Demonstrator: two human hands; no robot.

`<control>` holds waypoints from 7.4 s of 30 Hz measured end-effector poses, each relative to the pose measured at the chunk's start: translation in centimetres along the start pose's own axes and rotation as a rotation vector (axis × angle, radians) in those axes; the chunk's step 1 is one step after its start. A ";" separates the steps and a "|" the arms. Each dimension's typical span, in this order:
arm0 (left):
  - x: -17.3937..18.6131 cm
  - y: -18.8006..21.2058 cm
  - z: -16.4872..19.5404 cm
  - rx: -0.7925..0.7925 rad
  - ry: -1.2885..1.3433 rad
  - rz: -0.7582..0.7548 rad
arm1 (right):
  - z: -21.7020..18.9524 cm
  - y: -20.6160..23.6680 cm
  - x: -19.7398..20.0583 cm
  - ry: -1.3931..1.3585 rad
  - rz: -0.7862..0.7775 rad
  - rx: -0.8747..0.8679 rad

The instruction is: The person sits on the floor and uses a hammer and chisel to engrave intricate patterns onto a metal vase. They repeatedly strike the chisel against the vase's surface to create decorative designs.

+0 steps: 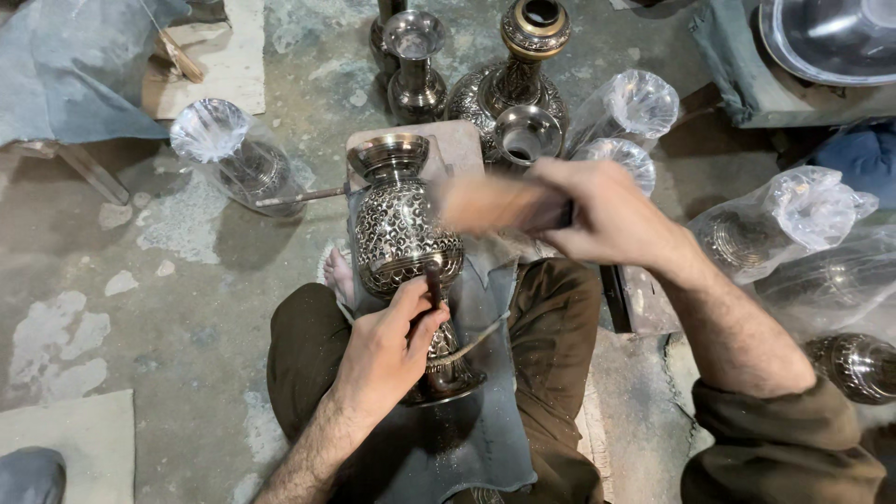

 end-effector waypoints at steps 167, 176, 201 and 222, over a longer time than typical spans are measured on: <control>-3.4 9.8 -3.2 0.042 -0.227 0.300 | -5.4 12.8 -15.6 -0.367 0.217 0.197; -2.2 10.1 -3.4 0.219 -0.037 0.238 | -7.4 12.2 -14.2 -0.216 0.244 0.308; -2.8 8.7 -3.3 0.224 0.384 0.247 | -7.1 11.3 -13.4 -0.810 0.042 -0.494; 3.4 1.6 -1.4 0.288 0.466 -0.167 | -5.3 14.7 -15.7 -1.480 0.727 -0.134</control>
Point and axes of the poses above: each hand's wrist, its own y-axis away from the middle knuckle, its own x-axis out of the back of the hand, z = x × y, the point moved 2 cm from there along -y, towards the middle knuckle, and after that the axes turned 8 degrees about -y, right-handed, at the moved point
